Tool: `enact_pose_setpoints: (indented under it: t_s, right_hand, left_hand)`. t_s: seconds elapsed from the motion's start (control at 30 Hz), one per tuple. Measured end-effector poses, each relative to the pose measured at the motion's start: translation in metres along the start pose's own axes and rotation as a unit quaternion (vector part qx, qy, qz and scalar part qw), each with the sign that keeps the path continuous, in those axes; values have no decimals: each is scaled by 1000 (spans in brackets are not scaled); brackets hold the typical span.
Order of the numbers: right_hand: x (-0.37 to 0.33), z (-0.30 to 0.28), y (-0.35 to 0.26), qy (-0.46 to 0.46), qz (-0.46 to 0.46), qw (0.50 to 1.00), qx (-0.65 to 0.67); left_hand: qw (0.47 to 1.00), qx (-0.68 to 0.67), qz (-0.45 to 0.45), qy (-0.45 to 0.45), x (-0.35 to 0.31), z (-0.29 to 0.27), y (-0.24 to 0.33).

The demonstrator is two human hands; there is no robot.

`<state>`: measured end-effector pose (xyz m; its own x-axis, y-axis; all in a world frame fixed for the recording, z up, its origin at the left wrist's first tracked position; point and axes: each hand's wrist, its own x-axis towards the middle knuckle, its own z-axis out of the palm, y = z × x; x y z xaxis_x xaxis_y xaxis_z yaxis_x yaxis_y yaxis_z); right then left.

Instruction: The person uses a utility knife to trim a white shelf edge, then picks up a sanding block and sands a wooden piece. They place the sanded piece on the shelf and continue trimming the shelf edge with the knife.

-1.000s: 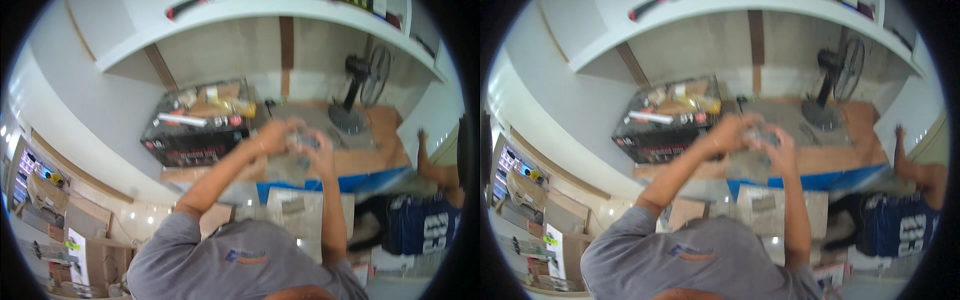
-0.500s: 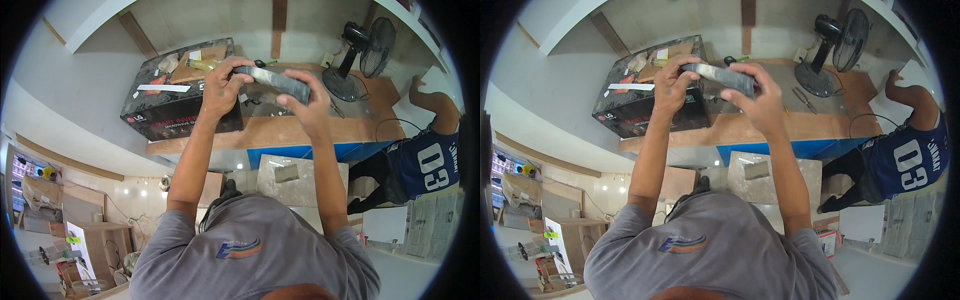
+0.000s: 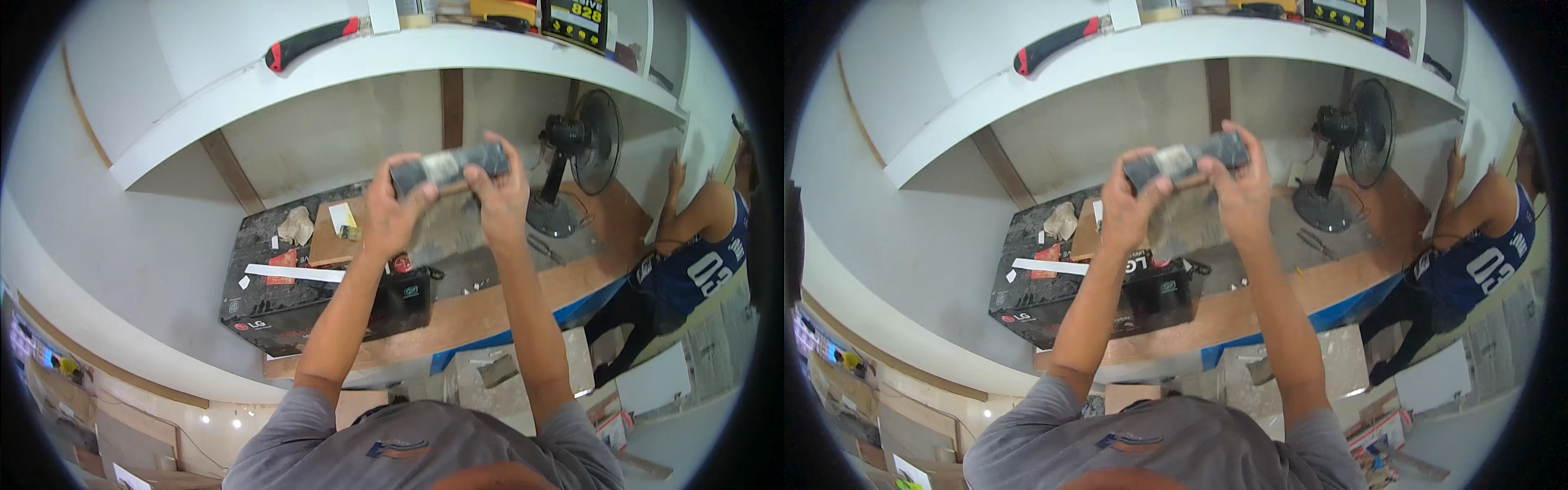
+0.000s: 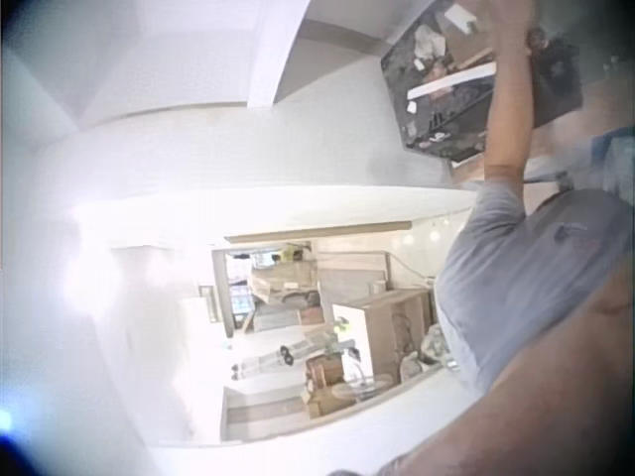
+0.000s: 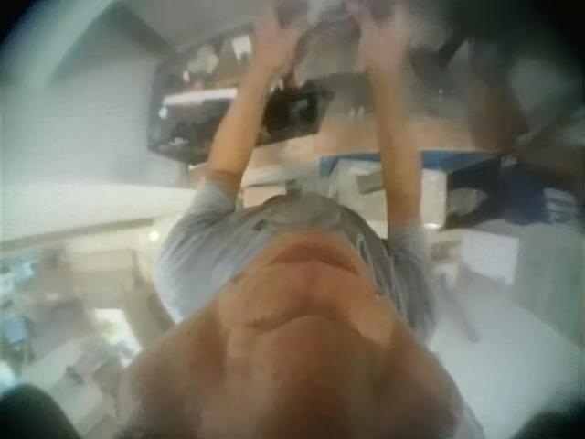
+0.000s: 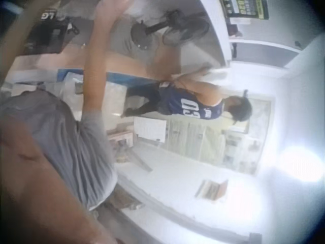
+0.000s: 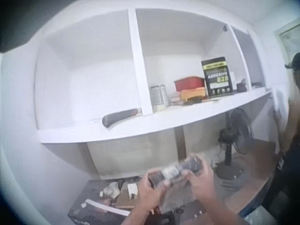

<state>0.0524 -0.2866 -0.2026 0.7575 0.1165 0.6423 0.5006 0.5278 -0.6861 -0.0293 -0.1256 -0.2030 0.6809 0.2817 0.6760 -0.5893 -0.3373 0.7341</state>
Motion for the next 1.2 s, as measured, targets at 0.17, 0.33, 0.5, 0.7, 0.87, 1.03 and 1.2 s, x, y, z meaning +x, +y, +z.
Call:
enact_pose_setpoints:
  t_s: [0.17, 0.33, 0.5, 0.7, 0.87, 1.03, 1.2]
  right_hand:
    - [12, 39, -1, -8, -32, 999, 41]
    - [-10, 50, -9, -62, -323, 910, -251]
    - [-29, 51, -27, 76, -126, 953, -265]
    - [-25, 34, -23, -37, -110, 976, -186]
    - [-22, -3, -28, -84, -164, 891, -414]
    - [-26, -37, -22, -73, -122, 917, -372]
    - [-32, -59, -17, -55, -173, 909, -374]
  left_hand:
    - [982, -185, -29, -31, 44, -37, -8]
    - [970, -211, 11, -124, 67, -58, -25]
    - [933, 124, 336, -16, 59, -50, -11]
    - [946, 115, 238, -186, 51, -42, -13]
    - [944, 108, 89, -297, 49, -33, -7]
    - [921, 167, 138, -324, 37, -9, -4]
    - [901, 225, 203, -309, 30, 9, -17]
